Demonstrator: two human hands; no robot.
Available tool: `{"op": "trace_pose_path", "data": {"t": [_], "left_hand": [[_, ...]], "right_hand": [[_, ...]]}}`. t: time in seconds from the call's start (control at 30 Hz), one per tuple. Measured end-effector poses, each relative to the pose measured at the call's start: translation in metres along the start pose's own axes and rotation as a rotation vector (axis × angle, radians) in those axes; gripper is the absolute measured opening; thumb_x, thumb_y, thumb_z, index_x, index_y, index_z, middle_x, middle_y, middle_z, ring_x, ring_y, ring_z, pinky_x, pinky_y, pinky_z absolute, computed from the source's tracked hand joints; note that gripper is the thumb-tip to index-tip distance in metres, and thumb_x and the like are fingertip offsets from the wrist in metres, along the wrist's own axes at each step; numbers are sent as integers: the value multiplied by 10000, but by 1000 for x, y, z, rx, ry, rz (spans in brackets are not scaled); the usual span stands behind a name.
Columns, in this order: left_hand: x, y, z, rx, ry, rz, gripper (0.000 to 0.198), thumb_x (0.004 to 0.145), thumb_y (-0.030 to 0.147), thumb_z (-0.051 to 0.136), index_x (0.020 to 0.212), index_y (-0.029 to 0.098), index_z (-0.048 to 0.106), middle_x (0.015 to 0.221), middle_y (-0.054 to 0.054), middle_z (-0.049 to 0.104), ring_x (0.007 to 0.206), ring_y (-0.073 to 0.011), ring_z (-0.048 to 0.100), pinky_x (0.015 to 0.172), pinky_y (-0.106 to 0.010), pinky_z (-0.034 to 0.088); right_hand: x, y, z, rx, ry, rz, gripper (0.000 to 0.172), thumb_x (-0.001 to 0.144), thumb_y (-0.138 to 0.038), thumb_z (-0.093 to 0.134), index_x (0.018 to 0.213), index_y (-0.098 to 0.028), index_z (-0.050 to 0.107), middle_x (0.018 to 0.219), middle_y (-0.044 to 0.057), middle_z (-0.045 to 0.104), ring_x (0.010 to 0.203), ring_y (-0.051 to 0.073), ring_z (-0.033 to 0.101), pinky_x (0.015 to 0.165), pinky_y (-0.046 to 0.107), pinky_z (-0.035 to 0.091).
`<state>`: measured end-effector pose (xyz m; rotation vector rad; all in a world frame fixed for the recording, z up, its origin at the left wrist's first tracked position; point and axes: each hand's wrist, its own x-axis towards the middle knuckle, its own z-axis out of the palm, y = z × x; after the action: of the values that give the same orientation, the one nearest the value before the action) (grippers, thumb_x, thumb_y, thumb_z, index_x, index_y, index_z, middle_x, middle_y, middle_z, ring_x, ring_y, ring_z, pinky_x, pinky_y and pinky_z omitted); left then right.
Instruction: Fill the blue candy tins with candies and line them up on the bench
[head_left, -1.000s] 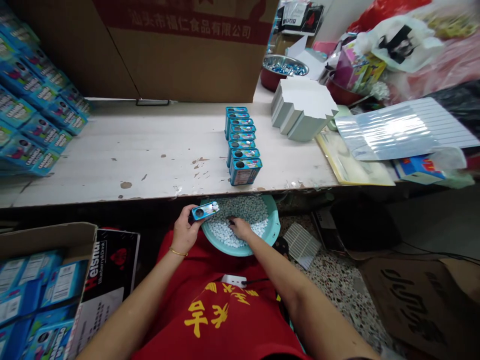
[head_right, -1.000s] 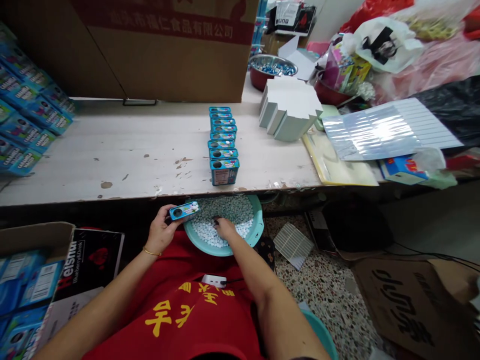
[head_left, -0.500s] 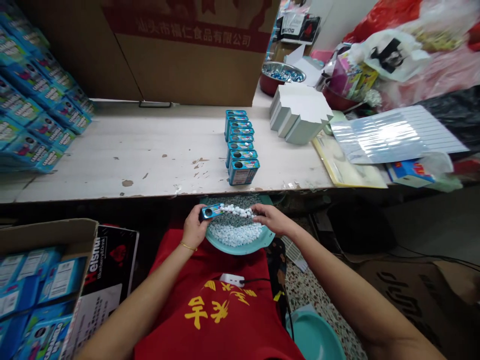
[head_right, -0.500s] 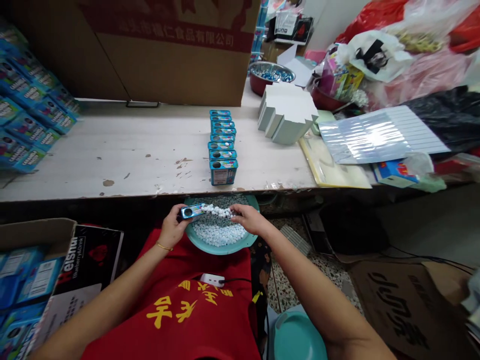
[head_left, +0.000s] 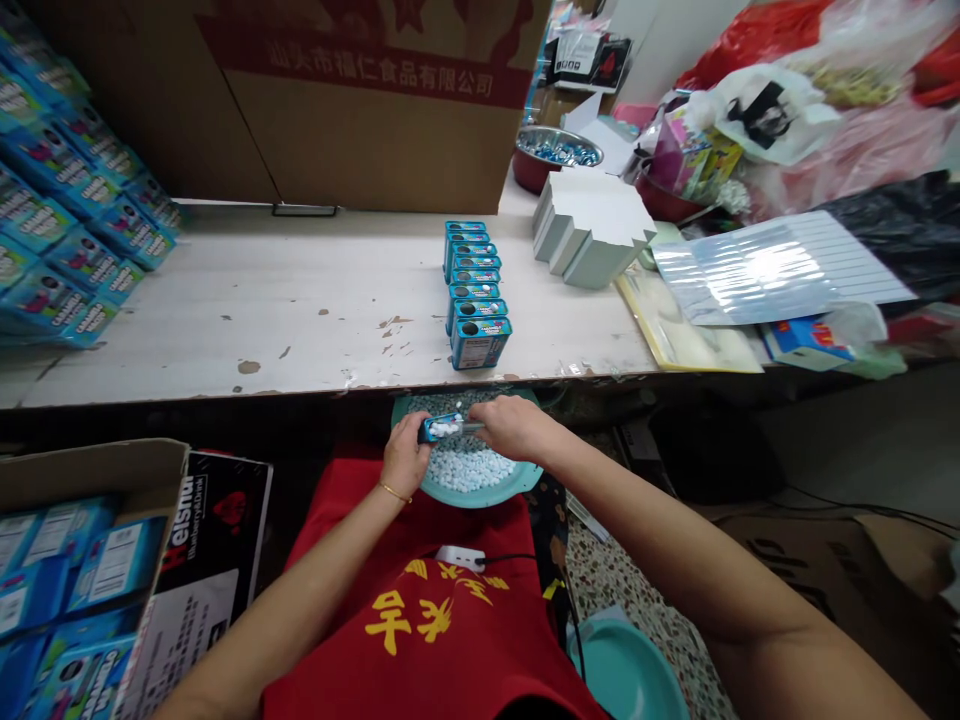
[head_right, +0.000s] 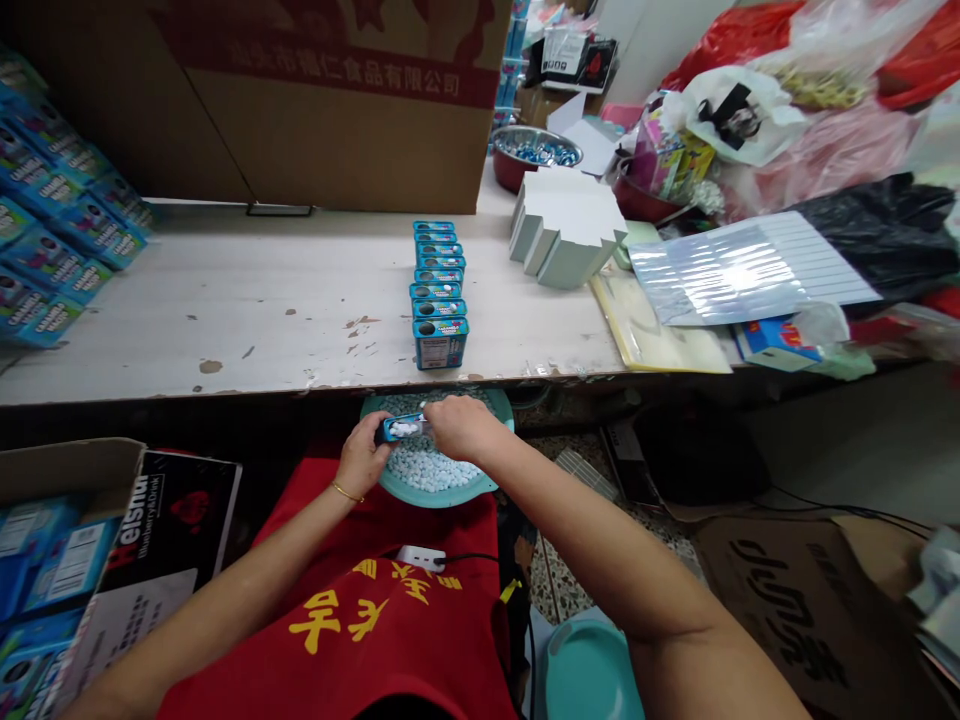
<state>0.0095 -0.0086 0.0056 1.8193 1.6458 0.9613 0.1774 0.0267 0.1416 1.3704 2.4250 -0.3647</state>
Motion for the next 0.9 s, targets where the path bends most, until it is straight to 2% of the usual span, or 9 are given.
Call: {"op": "trace_pose_path", "data": {"t": [0.13,0.27,0.37,0.47,0.63,0.8,0.9], "left_hand": [[-2,-4,-5,-97,25,-58,306,677,143,525,980,184,508,932,-44,562,873,-187,526,808,-319,408],[-6,-16,-9,-360,42,-164,338,661,225,599,981,193,492,868,-2,548,770,-137,528,726,-253,419],[-4,-22,2,-556,34,-225,384,598,219,653,942,185,485,823,17,528,745,-120,517,712,-234,415],[0,-21,19,-739,47,-289,421,549,179,665,918,174,461,796,24,517,731,-115,519,708,-236,418],[3,-19,31,-778,19,-263,406,558,172,668,907,169,460,815,17,516,752,-112,513,722,-234,410],[4,-16,26,-668,31,-222,385,591,181,651,929,177,468,817,20,512,751,-112,507,717,-228,406],[2,-11,22,-544,19,-197,359,628,190,625,955,183,477,835,12,534,756,-119,516,716,-235,412]], "right_hand": [[-11,0,-7,-3,40,-10,248,813,-259,420,991,-191,579,912,108,645,828,239,606,686,342,443],[-37,30,1,193,184,18,262,836,-290,413,1051,-243,556,959,40,648,866,198,595,719,297,434],[-51,54,16,329,249,98,276,842,-317,417,1078,-248,544,960,22,647,858,178,590,696,265,432],[-55,62,29,373,252,147,270,837,-316,427,1063,-249,558,963,18,647,857,179,588,694,265,432],[-54,53,32,367,258,122,273,841,-305,425,1080,-264,551,1034,7,627,921,173,573,752,260,425],[-42,32,32,188,206,130,271,857,-296,400,1082,-256,545,1012,29,625,916,181,576,749,261,414],[-36,17,31,152,175,82,276,868,-304,377,1092,-269,534,1003,28,625,910,173,578,720,249,412]]}}
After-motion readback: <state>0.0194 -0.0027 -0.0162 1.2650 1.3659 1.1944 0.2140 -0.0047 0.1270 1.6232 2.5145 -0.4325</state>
